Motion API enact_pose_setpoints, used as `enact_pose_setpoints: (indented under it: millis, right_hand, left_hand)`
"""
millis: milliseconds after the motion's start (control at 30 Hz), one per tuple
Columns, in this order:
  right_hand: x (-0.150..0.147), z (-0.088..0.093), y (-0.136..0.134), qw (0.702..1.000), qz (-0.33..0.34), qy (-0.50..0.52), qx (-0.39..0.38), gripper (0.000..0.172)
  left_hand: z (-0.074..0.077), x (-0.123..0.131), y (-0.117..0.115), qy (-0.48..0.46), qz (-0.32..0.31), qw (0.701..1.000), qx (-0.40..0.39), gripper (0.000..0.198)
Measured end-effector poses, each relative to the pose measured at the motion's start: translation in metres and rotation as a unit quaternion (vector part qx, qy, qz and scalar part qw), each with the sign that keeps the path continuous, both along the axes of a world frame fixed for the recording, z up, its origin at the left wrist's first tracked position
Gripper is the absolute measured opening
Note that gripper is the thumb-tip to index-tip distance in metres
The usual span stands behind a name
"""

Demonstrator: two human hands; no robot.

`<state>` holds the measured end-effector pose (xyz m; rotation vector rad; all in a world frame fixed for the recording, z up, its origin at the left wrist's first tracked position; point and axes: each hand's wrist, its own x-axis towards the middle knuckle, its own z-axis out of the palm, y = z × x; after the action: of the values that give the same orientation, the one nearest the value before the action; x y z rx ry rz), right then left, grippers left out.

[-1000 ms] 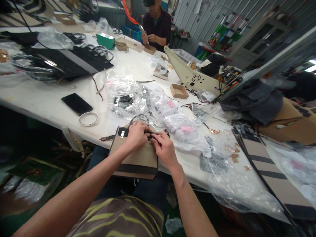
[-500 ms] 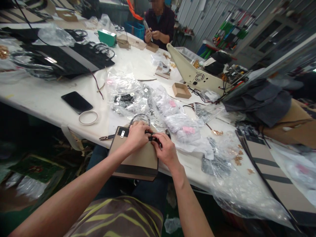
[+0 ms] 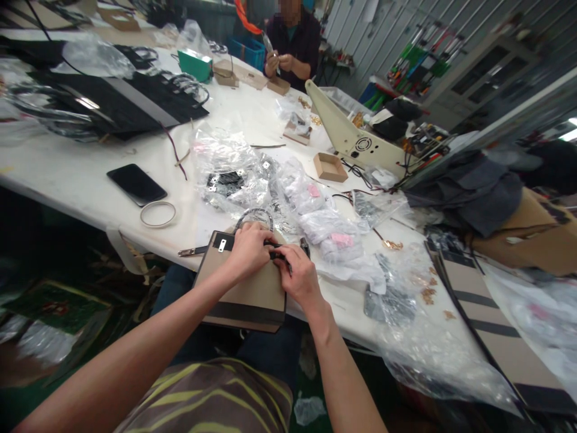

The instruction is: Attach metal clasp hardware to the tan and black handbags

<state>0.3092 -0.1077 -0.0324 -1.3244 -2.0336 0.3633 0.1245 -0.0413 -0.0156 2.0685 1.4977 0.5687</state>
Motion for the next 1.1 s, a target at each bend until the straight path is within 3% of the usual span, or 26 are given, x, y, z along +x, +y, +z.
enact_pose_setpoints:
  millis: [433, 533, 633, 800, 933, 1000, 1067, 1100]
  right_hand:
    - [-0.003, 0.018, -0.003, 0.998, -0.011, -0.017, -0.059, 0.032]
    - [0.018, 0.020, 0.005, 0.994, -0.093, 0.030, -0.046, 0.034]
    - [0.041, 0.014, 0.020, 0.979, -0.202, -0.009, 0.011, 0.030]
    - [0.046, 0.001, 0.044, 0.955, -0.255, -0.134, -0.065, 0.012]
    - [0.041, 0.001, 0.044, 0.950, -0.262, -0.134, -0.106, 0.013]
    - [0.044, 0.002, 0.034, 0.961, -0.248, -0.084, -0.092, 0.019]
    - [0.050, 0.002, 0.019, 0.970, -0.219, 0.074, -0.072, 0.028]
    - [0.052, 0.002, 0.012, 0.961, -0.202, 0.178, -0.061, 0.029]
  left_hand:
    - [0.001, -0.001, -0.001, -0.013, 0.000, 1.000, 0.008, 0.019]
    - [0.001, -0.001, 0.002, -0.023, 0.000, 1.000, 0.005, 0.021]
    - [0.003, -0.001, 0.004, -0.018, 0.003, 1.000, 0.000, 0.021]
    - [0.006, 0.001, 0.005, -0.004, 0.003, 1.000, -0.006, 0.023]
    - [0.007, -0.001, 0.006, 0.006, -0.001, 1.000, -0.016, 0.025]
    - [0.008, -0.003, 0.008, 0.007, -0.011, 0.999, -0.031, 0.028]
    - [0.009, -0.004, 0.013, 0.008, -0.025, 0.998, -0.055, 0.030]
    - [0.011, -0.005, 0.015, 0.010, -0.031, 0.997, -0.067, 0.030]
